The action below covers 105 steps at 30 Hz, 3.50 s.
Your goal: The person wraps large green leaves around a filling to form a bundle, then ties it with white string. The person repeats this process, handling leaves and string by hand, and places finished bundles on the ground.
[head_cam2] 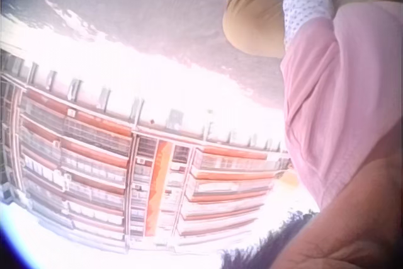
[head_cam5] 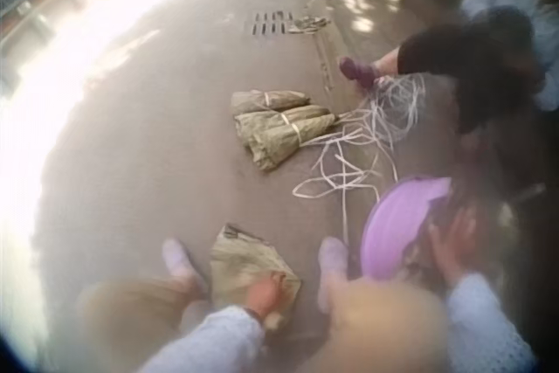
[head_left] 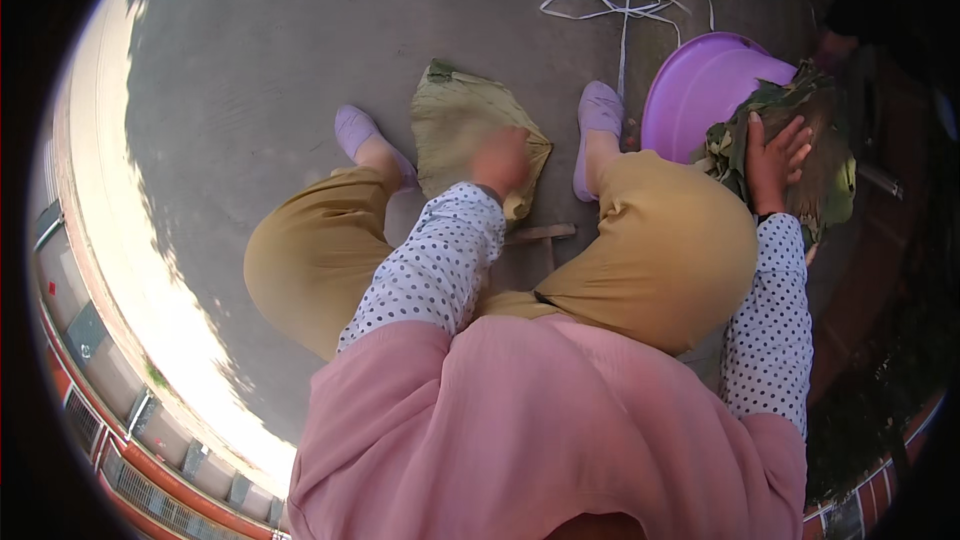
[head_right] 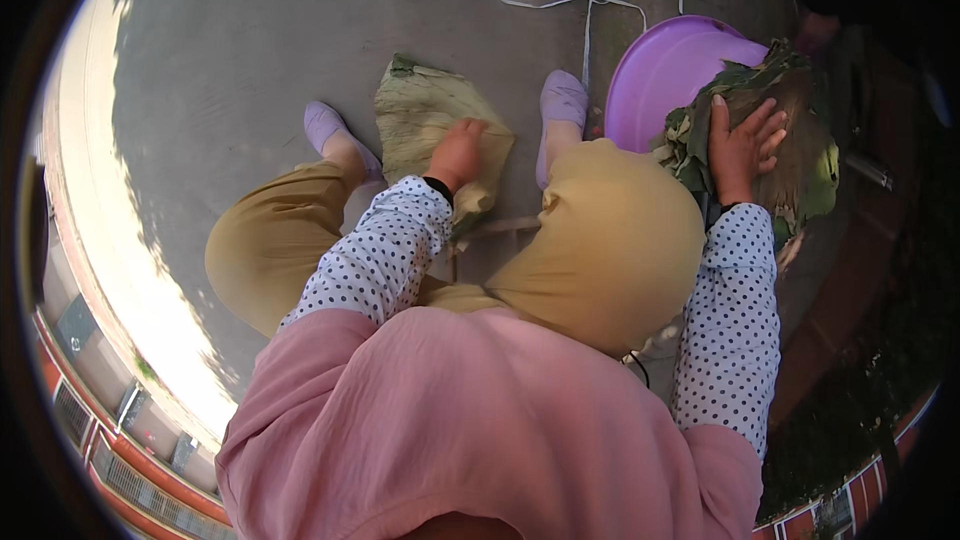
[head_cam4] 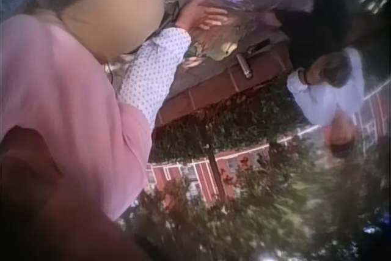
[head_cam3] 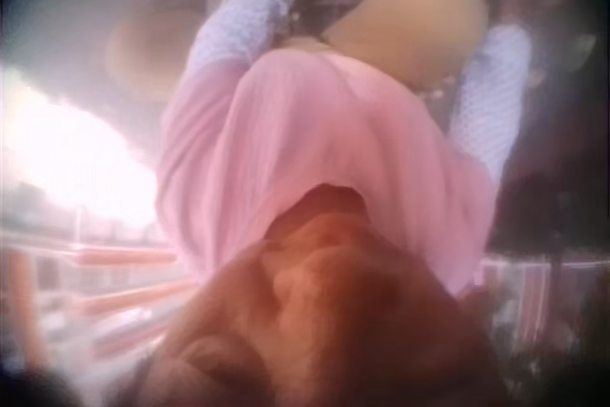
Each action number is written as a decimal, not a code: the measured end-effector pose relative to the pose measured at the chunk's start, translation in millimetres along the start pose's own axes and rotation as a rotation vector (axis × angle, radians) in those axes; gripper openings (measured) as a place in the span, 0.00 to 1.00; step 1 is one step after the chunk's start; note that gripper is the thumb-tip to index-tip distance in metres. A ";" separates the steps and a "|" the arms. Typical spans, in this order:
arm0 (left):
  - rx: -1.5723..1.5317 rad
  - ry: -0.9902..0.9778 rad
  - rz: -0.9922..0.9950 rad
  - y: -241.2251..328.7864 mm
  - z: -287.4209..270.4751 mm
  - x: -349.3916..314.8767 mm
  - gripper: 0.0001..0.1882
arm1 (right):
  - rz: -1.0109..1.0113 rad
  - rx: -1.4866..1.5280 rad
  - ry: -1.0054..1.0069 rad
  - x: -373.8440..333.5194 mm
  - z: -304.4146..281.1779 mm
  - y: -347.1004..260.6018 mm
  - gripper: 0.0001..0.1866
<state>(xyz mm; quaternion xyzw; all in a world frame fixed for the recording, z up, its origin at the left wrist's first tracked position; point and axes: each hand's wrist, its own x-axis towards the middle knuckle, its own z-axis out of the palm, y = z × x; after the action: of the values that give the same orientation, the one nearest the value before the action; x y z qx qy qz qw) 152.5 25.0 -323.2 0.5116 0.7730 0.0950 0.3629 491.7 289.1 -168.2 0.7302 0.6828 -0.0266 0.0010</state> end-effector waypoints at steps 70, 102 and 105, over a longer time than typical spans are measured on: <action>0.296 0.145 0.905 425.7 -17.7 17.7 0.30 | 0.297 1.733 0.118 -151.6 -265.4 193.8 0.18; -0.346 0.414 0.540 400.7 -66.2 20.9 0.08 | 0.279 1.706 0.359 -138.4 -261.2 188.1 0.18; -0.401 0.420 0.398 393.5 -67.1 28.3 0.08 | 0.282 1.716 0.360 -140.7 -263.3 187.0 0.18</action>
<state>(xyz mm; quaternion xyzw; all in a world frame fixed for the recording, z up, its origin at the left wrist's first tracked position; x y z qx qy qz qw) 386.4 244.7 -84.1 0.5403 0.6818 0.4168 0.2636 678.6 146.1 93.8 0.5500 0.3212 -0.4137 -0.6506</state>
